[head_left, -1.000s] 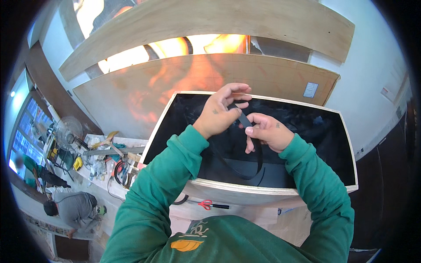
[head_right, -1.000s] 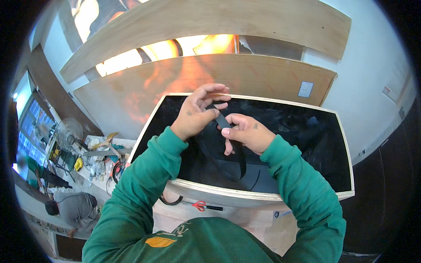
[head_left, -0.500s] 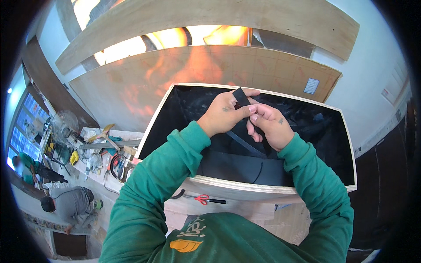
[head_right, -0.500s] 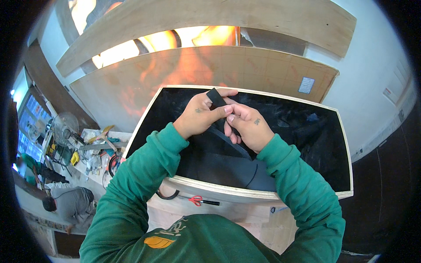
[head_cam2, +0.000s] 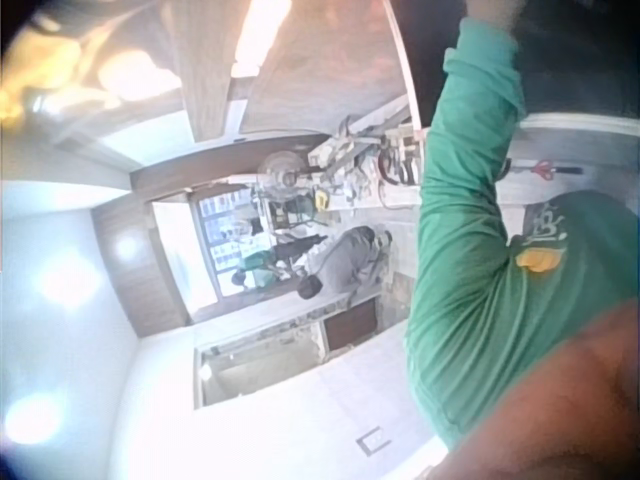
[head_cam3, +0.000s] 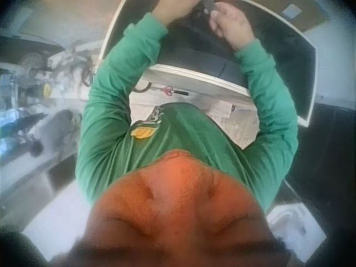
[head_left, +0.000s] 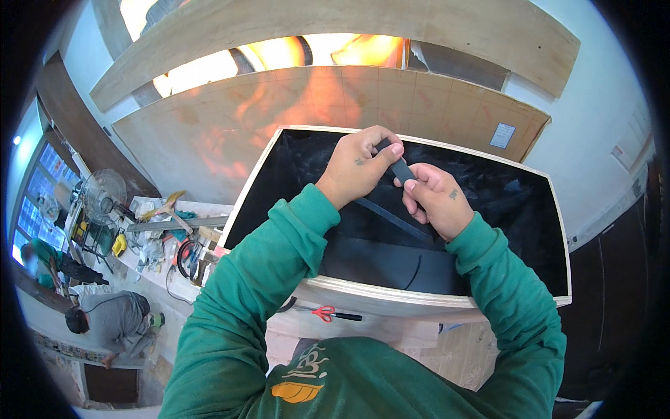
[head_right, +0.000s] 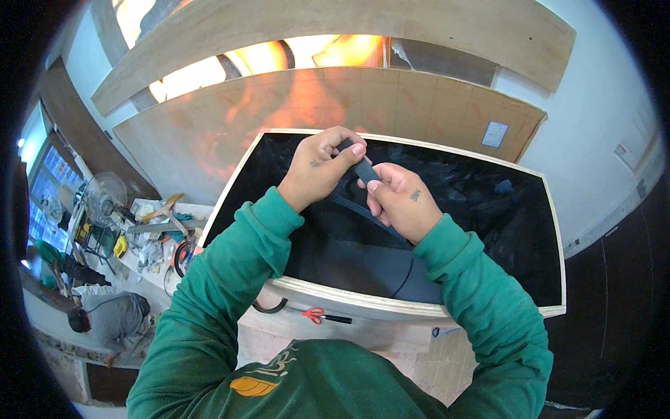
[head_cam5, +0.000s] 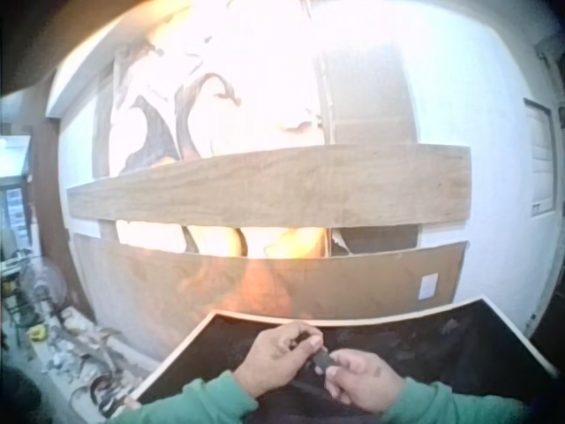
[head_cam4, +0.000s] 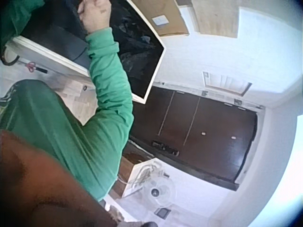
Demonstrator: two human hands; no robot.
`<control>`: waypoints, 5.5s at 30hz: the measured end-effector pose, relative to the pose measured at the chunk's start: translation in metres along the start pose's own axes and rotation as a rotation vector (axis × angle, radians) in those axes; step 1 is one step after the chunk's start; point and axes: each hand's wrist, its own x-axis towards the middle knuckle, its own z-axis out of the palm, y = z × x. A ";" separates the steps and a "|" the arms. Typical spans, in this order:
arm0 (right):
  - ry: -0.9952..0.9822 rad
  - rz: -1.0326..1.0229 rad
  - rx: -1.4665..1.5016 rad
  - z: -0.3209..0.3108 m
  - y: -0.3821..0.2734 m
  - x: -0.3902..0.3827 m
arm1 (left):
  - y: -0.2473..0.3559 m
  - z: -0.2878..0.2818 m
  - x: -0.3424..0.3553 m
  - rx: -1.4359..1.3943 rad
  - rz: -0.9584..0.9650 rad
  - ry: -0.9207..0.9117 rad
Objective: The person applies a strip of black edge banding to the edge of a wooden panel. They peel the backing, align the strip, and press it down along the edge. The person then uses scissors to trim the excess length of the banding.
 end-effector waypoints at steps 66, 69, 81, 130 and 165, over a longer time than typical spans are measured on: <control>0.019 -0.131 0.050 -0.003 -0.008 -0.010 | 0.026 0.015 -0.008 -0.740 -0.099 0.080; 0.037 -0.145 0.035 -0.003 -0.010 -0.011 | 0.027 0.016 -0.008 -0.736 -0.098 0.078; -0.053 -0.018 0.312 -0.006 -0.011 -0.011 | 0.024 0.017 -0.008 -0.673 -0.061 0.088; 0.181 -0.367 -0.431 -0.012 -0.014 -0.012 | 0.019 0.012 -0.006 -0.669 -0.153 0.061; 0.136 -0.311 -0.275 -0.015 -0.009 -0.009 | 0.024 0.015 -0.009 -0.569 -0.097 0.067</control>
